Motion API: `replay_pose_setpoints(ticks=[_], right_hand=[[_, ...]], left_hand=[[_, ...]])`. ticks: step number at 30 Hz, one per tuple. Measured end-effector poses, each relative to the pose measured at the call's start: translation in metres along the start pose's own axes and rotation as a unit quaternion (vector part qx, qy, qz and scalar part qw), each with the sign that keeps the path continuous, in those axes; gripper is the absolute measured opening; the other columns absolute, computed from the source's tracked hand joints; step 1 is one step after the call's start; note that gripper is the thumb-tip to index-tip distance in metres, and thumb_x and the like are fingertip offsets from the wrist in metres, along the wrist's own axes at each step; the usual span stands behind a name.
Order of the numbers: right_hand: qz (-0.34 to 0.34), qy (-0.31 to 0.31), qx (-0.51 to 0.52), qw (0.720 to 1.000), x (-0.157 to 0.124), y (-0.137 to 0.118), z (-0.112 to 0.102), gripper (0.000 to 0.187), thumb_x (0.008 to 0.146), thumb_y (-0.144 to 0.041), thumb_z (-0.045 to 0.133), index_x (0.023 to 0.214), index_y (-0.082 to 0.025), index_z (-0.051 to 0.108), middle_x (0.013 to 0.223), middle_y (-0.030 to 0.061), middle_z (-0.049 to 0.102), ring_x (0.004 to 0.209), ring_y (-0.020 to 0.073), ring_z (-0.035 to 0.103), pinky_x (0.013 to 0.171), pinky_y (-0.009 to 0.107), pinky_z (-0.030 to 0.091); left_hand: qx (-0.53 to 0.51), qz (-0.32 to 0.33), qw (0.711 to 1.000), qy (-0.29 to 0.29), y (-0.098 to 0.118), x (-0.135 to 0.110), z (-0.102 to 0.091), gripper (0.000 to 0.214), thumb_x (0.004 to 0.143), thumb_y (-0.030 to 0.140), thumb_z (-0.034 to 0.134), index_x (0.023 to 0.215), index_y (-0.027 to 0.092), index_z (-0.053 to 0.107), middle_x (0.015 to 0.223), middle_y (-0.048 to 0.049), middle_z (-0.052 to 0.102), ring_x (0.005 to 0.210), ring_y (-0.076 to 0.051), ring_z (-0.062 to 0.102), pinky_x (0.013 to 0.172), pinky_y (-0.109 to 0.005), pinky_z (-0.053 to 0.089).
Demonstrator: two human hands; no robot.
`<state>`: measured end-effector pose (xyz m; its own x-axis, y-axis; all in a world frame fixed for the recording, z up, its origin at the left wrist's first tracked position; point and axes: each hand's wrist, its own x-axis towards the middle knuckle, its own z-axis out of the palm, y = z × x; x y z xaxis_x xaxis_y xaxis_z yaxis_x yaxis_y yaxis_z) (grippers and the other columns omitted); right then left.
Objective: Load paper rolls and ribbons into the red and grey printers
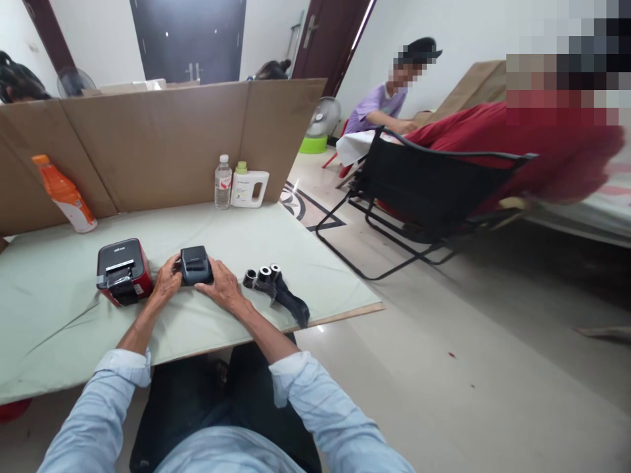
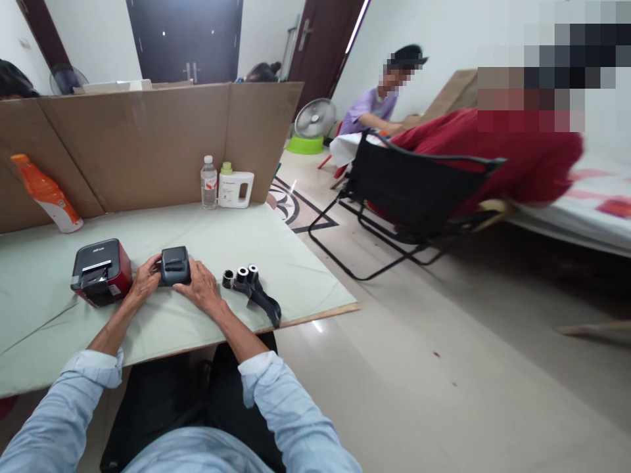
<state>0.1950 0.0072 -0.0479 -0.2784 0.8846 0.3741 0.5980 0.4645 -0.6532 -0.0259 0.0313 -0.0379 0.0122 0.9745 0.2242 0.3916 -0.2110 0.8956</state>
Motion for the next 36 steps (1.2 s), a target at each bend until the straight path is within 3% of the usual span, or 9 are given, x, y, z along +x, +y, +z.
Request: replay_pose_setpoints(ticks=[5,19,27,36], right_hand=[[-0.001,0.003,-0.012,1.0,0.0,0.005,0.002,0.086,0.087,-0.045,0.08,0.159,-0.019,0.042,0.133,0.0149,0.063,0.124,0.0319,0.062,0.107,0.046,0.053],[0.01,0.011,0.0,1.0,0.006,0.001,0.007,0.087,0.083,-0.045,0.085,0.156,-0.021,0.045,0.134,0.013,0.064,0.127,0.0308,0.061,0.111,0.046,0.051],[0.013,0.008,0.013,1.0,0.007,-0.002,0.006,0.086,0.082,-0.046,0.085,0.155,-0.02,0.046,0.134,0.013,0.063,0.127,0.0315,0.061,0.111,0.048,0.051],[0.007,-0.016,0.02,1.0,0.024,-0.012,0.004,0.103,0.077,-0.048,0.088,0.163,-0.023,0.037,0.145,0.0145,0.057,0.133,0.034,0.057,0.112,0.051,0.049]], left_hand=[[0.048,0.016,0.998,0.035,-0.001,-0.008,0.002,0.066,0.074,0.009,0.056,0.139,0.015,0.069,0.131,-0.0125,0.075,0.11,-0.024,0.075,0.097,-0.038,0.064],[0.168,0.086,0.979,0.074,-0.005,-0.009,0.002,0.064,0.078,0.007,0.05,0.139,0.016,0.068,0.133,-0.0123,0.074,0.108,-0.024,0.075,0.107,-0.042,0.06],[0.199,0.122,0.97,0.074,-0.01,-0.011,0.002,0.072,0.075,0.004,0.048,0.144,0.016,0.063,0.141,-0.0137,0.068,0.134,-0.027,0.065,0.12,-0.046,0.05],[0.214,0.14,0.963,0.083,-0.018,-0.013,0.0,0.075,0.075,0.003,0.046,0.148,0.015,0.058,0.143,-0.0162,0.066,0.136,-0.03,0.063,0.122,-0.052,0.049]])
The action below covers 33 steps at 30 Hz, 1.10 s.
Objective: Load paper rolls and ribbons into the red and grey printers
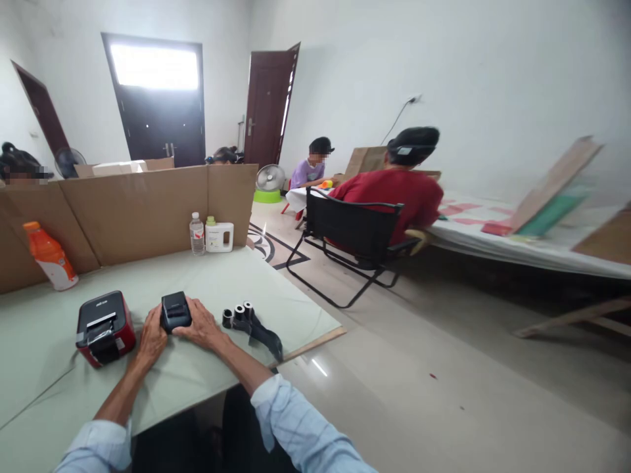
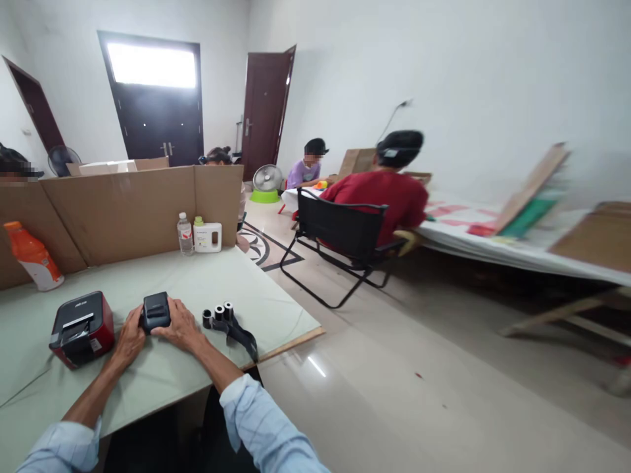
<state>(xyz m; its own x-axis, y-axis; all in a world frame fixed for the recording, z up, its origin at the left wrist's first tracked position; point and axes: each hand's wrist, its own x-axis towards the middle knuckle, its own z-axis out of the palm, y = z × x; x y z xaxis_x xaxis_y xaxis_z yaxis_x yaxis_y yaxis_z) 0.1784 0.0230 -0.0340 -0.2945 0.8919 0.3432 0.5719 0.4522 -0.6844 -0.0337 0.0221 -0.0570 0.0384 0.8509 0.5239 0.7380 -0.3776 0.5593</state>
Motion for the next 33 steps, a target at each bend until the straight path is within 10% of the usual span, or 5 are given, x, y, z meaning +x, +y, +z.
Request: replay_pose_setpoints(ticks=[10,22,33], right_hand=[[-0.001,-0.008,-0.032,0.999,-0.001,-0.009,0.004,0.118,0.074,-0.046,0.09,0.168,-0.012,0.027,0.162,0.0266,0.047,0.149,0.0421,0.047,0.125,0.061,0.033],[0.01,-0.016,0.018,1.0,-0.002,-0.009,-0.001,0.128,0.068,-0.043,0.095,0.17,-0.017,0.023,0.167,0.0238,0.042,0.156,0.042,0.041,0.13,0.058,0.031],[-0.03,-0.001,0.023,0.999,0.011,0.001,0.006,0.124,0.067,-0.039,0.095,0.169,-0.022,0.026,0.165,0.0205,0.047,0.152,0.0393,0.047,0.127,0.055,0.037]], left_hand=[[0.07,-0.002,0.997,-0.044,0.006,-0.043,-0.03,0.063,0.087,0.023,0.05,0.148,0.02,0.059,0.155,-0.0151,0.062,0.147,-0.031,0.057,0.128,-0.05,0.043],[0.091,-0.029,0.994,-0.061,-0.04,-0.117,-0.072,0.053,0.087,0.048,0.051,0.132,0.035,0.074,0.148,-0.0072,0.069,0.141,-0.035,0.062,0.122,-0.05,0.051],[0.004,-0.042,0.999,0.003,0.027,0.023,-0.027,0.055,0.089,0.031,0.053,0.141,0.016,0.064,0.149,-0.0185,0.064,0.144,-0.032,0.059,0.128,-0.054,0.04]])
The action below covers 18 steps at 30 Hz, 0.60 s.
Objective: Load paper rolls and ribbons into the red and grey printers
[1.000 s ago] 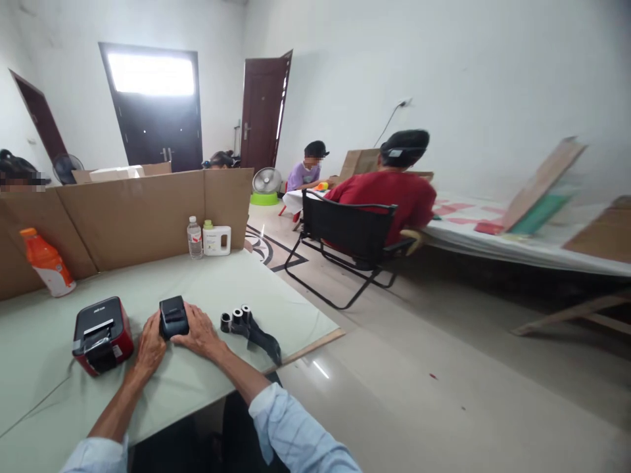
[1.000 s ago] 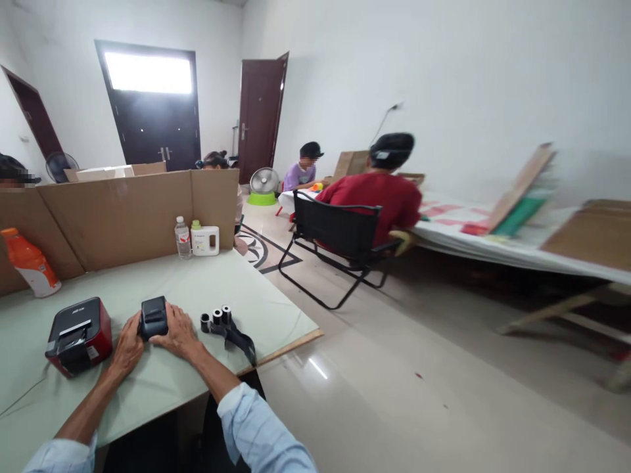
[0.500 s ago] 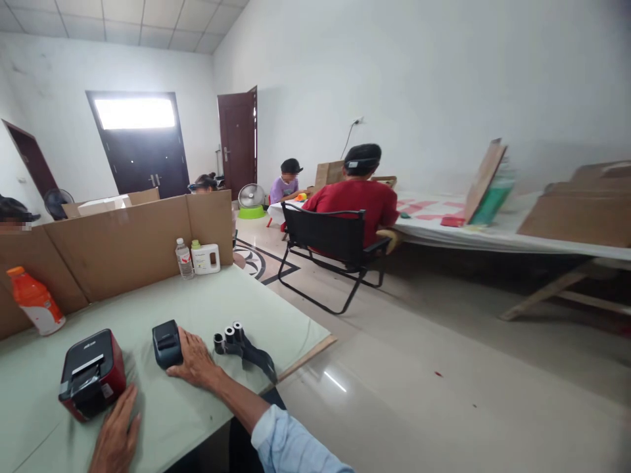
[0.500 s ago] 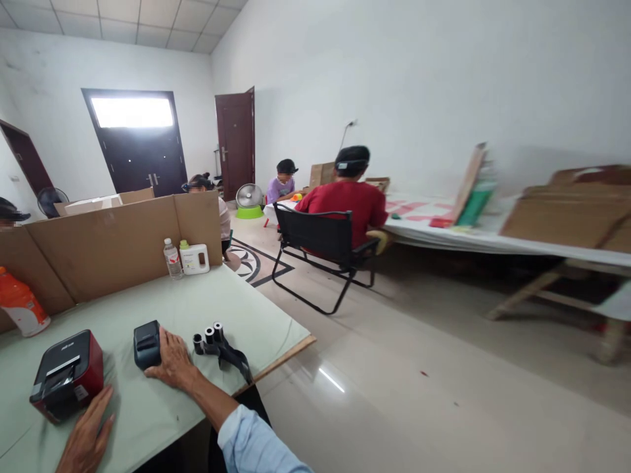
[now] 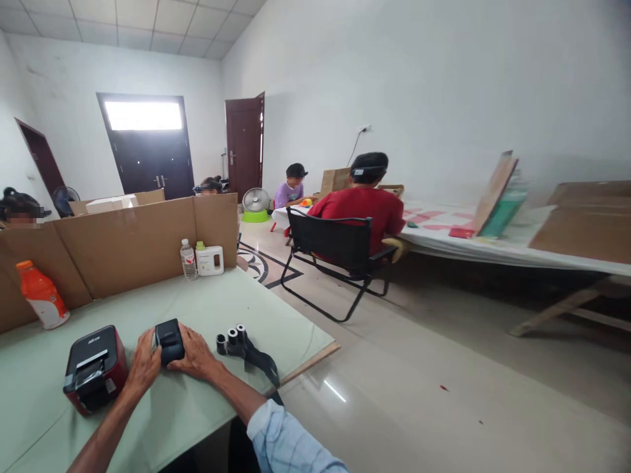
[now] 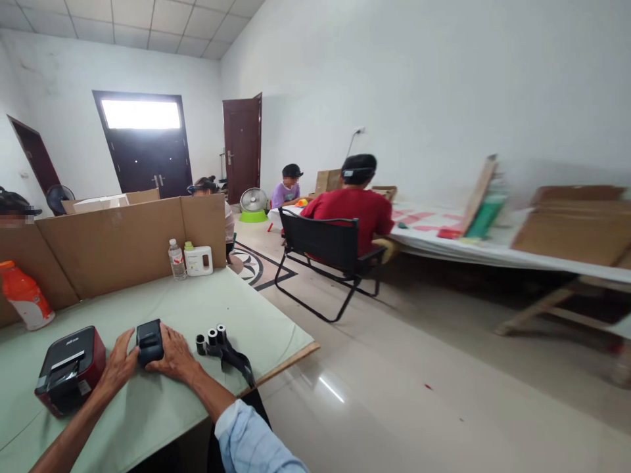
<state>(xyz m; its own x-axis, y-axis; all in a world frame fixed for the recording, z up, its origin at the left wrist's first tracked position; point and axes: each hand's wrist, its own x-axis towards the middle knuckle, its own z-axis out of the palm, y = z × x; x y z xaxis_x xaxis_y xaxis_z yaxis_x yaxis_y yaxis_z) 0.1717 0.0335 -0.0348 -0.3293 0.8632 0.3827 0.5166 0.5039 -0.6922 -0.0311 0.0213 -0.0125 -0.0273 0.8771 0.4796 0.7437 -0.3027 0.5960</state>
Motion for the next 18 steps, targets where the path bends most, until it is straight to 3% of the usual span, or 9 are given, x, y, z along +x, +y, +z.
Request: replay_pose_setpoints(ticks=[3,6,13,18], right_hand=[[0.0,-0.011,-0.01,1.0,-0.004,0.001,0.001,0.124,0.068,-0.041,0.095,0.17,-0.022,0.025,0.167,0.021,0.044,0.153,0.0399,0.045,0.127,0.056,0.035],[0.009,-0.024,-0.015,1.0,-0.005,0.001,-0.001,0.123,0.072,-0.043,0.092,0.17,-0.02,0.023,0.168,0.0219,0.042,0.155,0.0394,0.043,0.129,0.056,0.033],[0.017,-0.014,-0.031,0.999,-0.002,0.004,0.001,0.124,0.069,-0.049,0.095,0.168,-0.016,0.028,0.16,0.0224,0.052,0.149,0.039,0.049,0.125,0.055,0.037],[0.016,-0.011,-0.029,0.999,-0.007,0.008,0.004,0.125,0.07,-0.051,0.094,0.169,-0.017,0.026,0.165,0.0227,0.047,0.153,0.0376,0.045,0.128,0.054,0.034]], left_hand=[[-0.024,-0.102,0.995,0.003,-0.005,0.023,0.013,0.054,0.09,0.028,0.055,0.141,0.011,0.062,0.15,-0.0225,0.063,0.142,-0.032,0.061,0.125,-0.051,0.045],[-0.062,-0.169,0.984,0.006,-0.015,0.029,0.026,0.052,0.092,0.028,0.053,0.141,0.012,0.063,0.149,-0.0217,0.064,0.137,-0.031,0.065,0.121,-0.05,0.047],[-0.128,-0.13,0.983,0.031,-0.03,0.017,0.037,0.045,0.095,0.039,0.053,0.13,0.016,0.071,0.139,-0.0161,0.073,0.134,-0.032,0.067,0.122,-0.05,0.047],[-0.111,-0.113,0.986,0.045,-0.027,0.009,0.037,0.042,0.095,0.039,0.054,0.129,0.022,0.072,0.137,-0.0112,0.075,0.132,-0.03,0.068,0.12,-0.049,0.049]])
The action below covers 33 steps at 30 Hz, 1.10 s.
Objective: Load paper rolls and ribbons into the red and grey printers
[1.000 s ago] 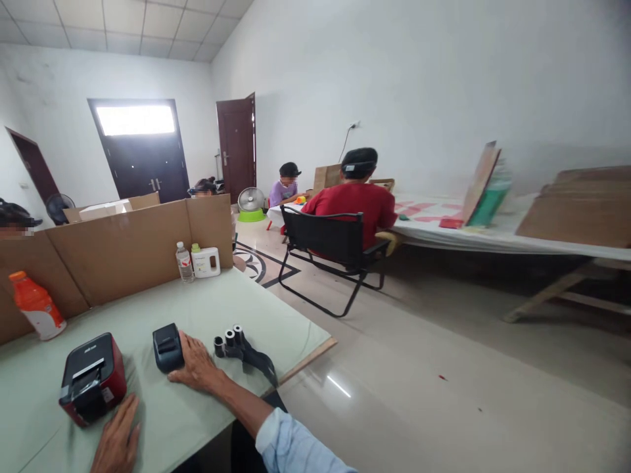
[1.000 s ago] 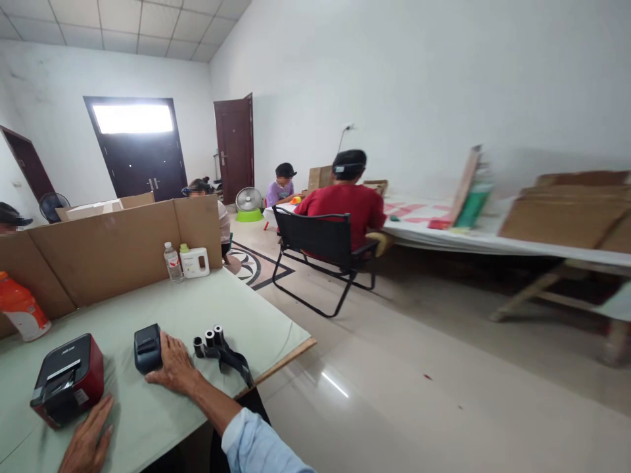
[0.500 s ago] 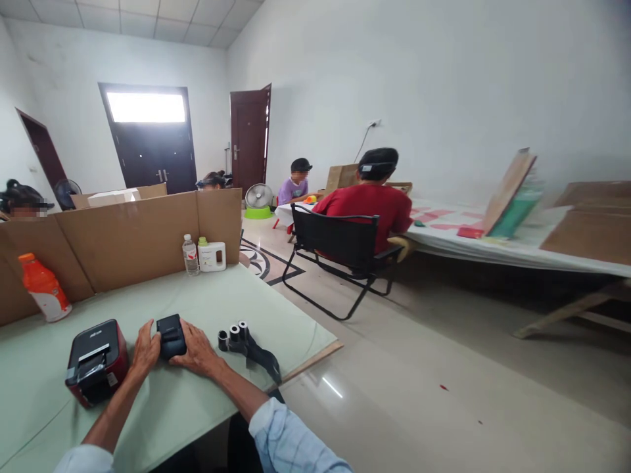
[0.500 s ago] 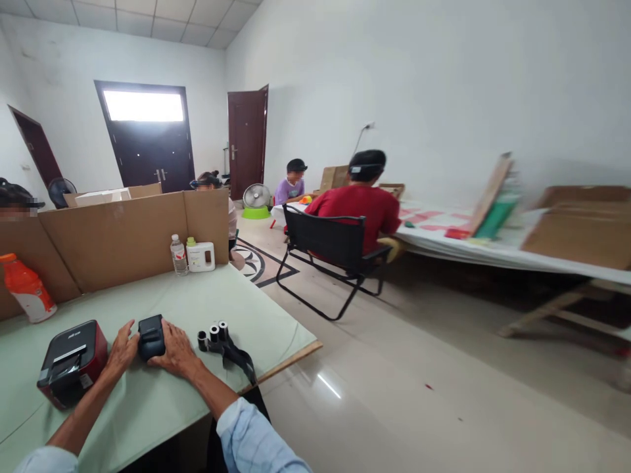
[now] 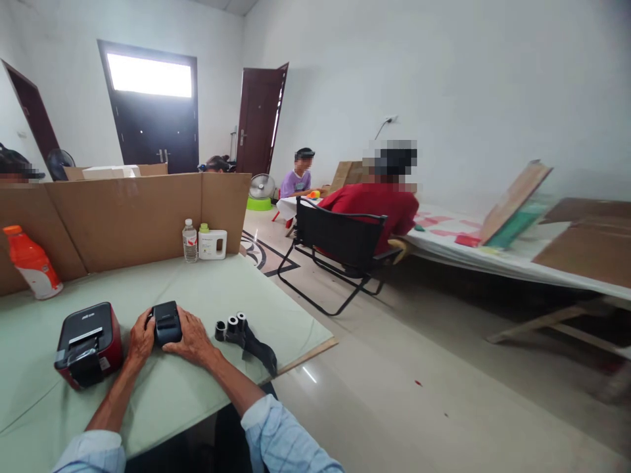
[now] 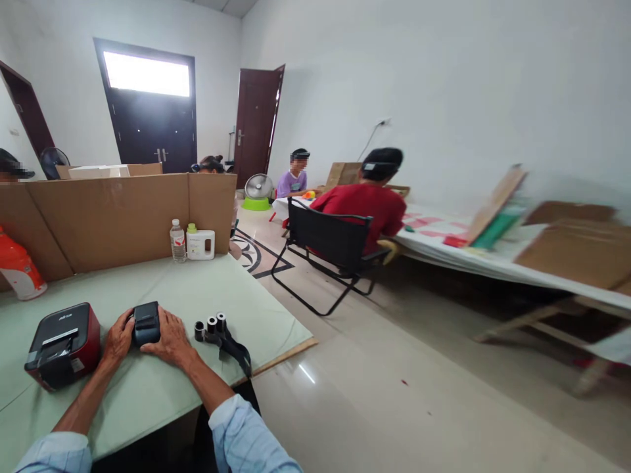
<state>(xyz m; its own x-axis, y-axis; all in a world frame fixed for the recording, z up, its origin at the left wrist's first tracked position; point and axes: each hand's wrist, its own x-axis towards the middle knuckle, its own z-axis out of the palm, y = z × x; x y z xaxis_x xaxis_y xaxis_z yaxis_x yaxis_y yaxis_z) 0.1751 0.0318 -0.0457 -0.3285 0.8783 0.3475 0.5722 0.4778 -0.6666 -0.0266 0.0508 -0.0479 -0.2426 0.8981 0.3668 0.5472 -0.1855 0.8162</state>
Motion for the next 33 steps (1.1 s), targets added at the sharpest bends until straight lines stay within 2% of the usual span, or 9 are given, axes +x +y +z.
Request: replay_pose_setpoints(ticks=[10,18,24,28,33], right_hand=[[-0.003,0.001,0.005,1.0,0.001,-0.002,0.002,0.125,0.069,-0.051,0.094,0.168,-0.015,0.027,0.164,0.0239,0.047,0.153,0.0379,0.045,0.129,0.054,0.034],[-0.012,-0.007,0.019,1.0,0.007,0.003,0.001,0.128,0.069,-0.052,0.094,0.169,-0.017,0.023,0.169,0.0231,0.04,0.158,0.0381,0.04,0.129,0.055,0.034],[-0.01,0.007,0.008,1.0,-0.004,0.005,0.004,0.127,0.07,-0.049,0.094,0.17,-0.016,0.022,0.166,0.0242,0.044,0.153,0.0391,0.045,0.127,0.057,0.037],[-0.006,0.004,0.015,1.0,-0.009,0.008,0.004,0.124,0.073,-0.048,0.092,0.17,-0.016,0.022,0.167,0.0241,0.043,0.154,0.0387,0.044,0.128,0.056,0.035],[-0.006,-0.001,0.02,1.0,-0.01,0.01,0.004,0.124,0.073,-0.049,0.092,0.171,-0.018,0.022,0.166,0.0227,0.045,0.153,0.0394,0.046,0.128,0.057,0.035]], left_hand=[[0.03,0.008,1.0,0.002,0.008,-0.003,-0.004,0.043,0.096,0.038,0.05,0.128,0.021,0.073,0.136,-0.0117,0.075,0.131,-0.03,0.069,0.117,-0.048,0.052],[0.031,0.02,0.999,0.011,0.001,0.001,-0.001,0.041,0.096,0.036,0.05,0.128,0.022,0.073,0.132,-0.0108,0.077,0.129,-0.03,0.069,0.117,-0.049,0.052],[0.014,0.046,0.999,0.007,0.004,-0.006,-0.001,0.041,0.092,0.025,0.051,0.127,0.021,0.073,0.131,-0.0102,0.076,0.126,-0.027,0.069,0.116,-0.046,0.053],[-0.001,0.037,0.999,-0.015,0.003,-0.008,0.0,0.05,0.085,0.015,0.052,0.13,0.019,0.071,0.132,-0.0105,0.074,0.119,-0.025,0.071,0.114,-0.046,0.055],[-0.012,0.03,0.999,-0.011,-0.001,-0.009,0.003,0.052,0.082,0.011,0.052,0.13,0.018,0.071,0.13,-0.0107,0.074,0.115,-0.024,0.072,0.112,-0.046,0.056]])
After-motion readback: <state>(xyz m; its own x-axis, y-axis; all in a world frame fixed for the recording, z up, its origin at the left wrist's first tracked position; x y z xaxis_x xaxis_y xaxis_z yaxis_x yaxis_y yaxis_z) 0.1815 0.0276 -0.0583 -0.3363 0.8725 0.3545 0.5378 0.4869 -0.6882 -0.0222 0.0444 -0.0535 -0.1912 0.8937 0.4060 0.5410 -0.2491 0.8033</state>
